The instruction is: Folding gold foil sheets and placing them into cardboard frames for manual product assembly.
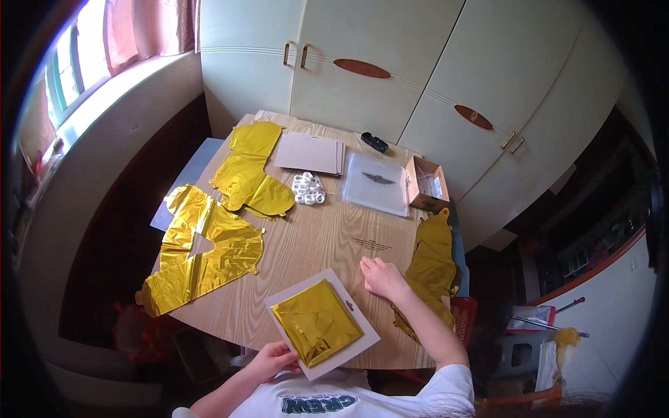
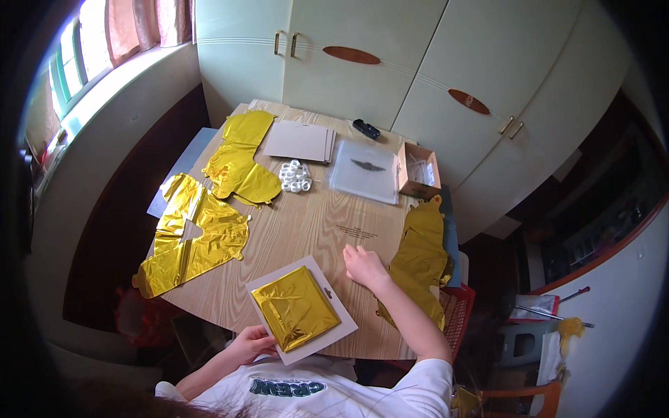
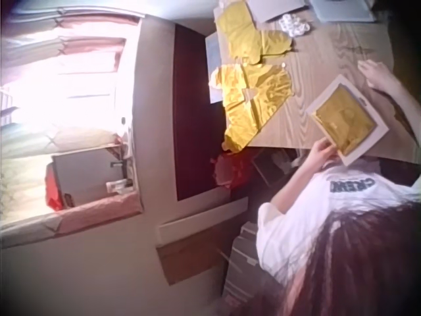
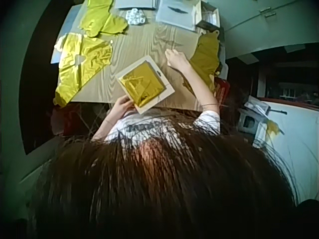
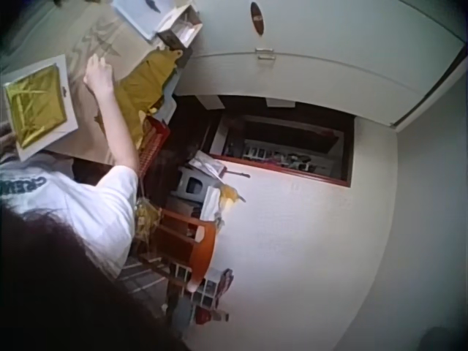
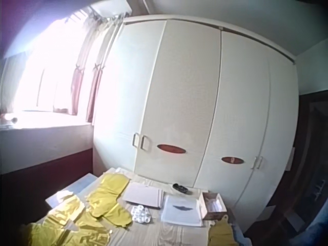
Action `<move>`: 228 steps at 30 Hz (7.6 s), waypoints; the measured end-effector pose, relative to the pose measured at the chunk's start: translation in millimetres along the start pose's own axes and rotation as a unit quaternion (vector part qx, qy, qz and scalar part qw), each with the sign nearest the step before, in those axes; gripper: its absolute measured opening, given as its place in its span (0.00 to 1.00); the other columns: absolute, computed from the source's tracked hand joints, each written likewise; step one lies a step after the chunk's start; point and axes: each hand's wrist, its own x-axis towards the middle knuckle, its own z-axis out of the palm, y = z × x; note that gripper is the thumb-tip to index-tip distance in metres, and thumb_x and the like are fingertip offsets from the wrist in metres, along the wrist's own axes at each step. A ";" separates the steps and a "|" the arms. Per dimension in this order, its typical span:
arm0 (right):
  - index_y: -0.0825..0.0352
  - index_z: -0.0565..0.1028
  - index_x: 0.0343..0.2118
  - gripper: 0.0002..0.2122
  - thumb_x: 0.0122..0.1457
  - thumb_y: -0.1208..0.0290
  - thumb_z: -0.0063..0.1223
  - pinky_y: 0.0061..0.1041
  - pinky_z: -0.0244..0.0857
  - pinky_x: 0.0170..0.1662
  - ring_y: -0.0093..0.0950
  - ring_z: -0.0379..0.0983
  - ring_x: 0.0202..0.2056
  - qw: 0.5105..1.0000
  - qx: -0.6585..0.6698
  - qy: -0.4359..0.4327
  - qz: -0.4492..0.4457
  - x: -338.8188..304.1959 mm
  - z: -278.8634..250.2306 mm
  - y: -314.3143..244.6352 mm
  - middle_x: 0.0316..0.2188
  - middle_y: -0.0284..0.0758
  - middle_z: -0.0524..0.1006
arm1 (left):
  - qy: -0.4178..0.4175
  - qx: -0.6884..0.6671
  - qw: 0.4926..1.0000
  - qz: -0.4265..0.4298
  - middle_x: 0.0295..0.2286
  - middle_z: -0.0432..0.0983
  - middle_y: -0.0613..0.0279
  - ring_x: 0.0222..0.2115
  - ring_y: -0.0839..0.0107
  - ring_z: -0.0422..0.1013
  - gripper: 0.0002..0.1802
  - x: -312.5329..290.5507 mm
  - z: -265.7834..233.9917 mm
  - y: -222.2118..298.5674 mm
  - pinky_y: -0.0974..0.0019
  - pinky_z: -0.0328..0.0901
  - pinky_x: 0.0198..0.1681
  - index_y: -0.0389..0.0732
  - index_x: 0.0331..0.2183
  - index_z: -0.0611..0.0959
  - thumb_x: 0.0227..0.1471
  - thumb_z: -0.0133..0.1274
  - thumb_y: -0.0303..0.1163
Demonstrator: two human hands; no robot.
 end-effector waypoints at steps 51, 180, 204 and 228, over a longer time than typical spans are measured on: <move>0.63 0.78 0.34 0.06 0.54 0.71 0.55 0.32 0.72 0.39 0.35 0.77 0.35 0.915 0.383 -0.037 0.123 -13.8 -8.0 -10.5 0.31 0.36 0.78 | 0.086 -0.100 0.991 0.008 0.41 0.76 0.58 0.37 0.71 0.75 0.13 45.2 28.9 25.9 0.72 0.74 0.39 0.34 0.48 0.75 0.61 0.47 0.23; 0.60 0.74 0.27 0.03 0.49 0.73 0.58 0.30 0.71 0.33 0.31 0.73 0.32 0.936 0.170 0.243 0.191 8.8 18.2 -65.3 0.27 0.30 0.74 | 0.173 0.725 0.585 0.320 0.57 0.60 0.47 0.65 0.45 0.43 0.22 203.5 -1.8 144.1 0.45 0.41 0.65 0.41 0.34 0.82 0.50 0.58 0.52; 0.66 0.75 0.41 0.11 0.58 0.67 0.58 0.29 0.70 0.41 0.30 0.78 0.35 0.822 0.523 -0.086 0.210 93.6 7.7 -54.7 0.32 0.36 0.80 | 0.145 0.783 0.517 0.313 0.59 0.61 0.45 0.61 0.46 0.55 0.37 34.1 29.6 24.2 0.46 0.51 0.61 0.42 0.58 0.70 0.53 0.52 0.55; 0.65 0.75 0.35 0.04 0.59 0.72 0.53 0.37 0.69 0.39 0.41 0.75 0.37 0.877 0.443 0.112 0.148 74.5 25.5 -76.8 0.35 0.38 0.76 | 0.193 0.775 0.518 0.304 0.60 0.59 0.39 0.63 0.44 0.52 0.42 61.6 25.8 29.7 0.49 0.46 0.66 0.29 0.58 0.67 0.56 0.48 0.55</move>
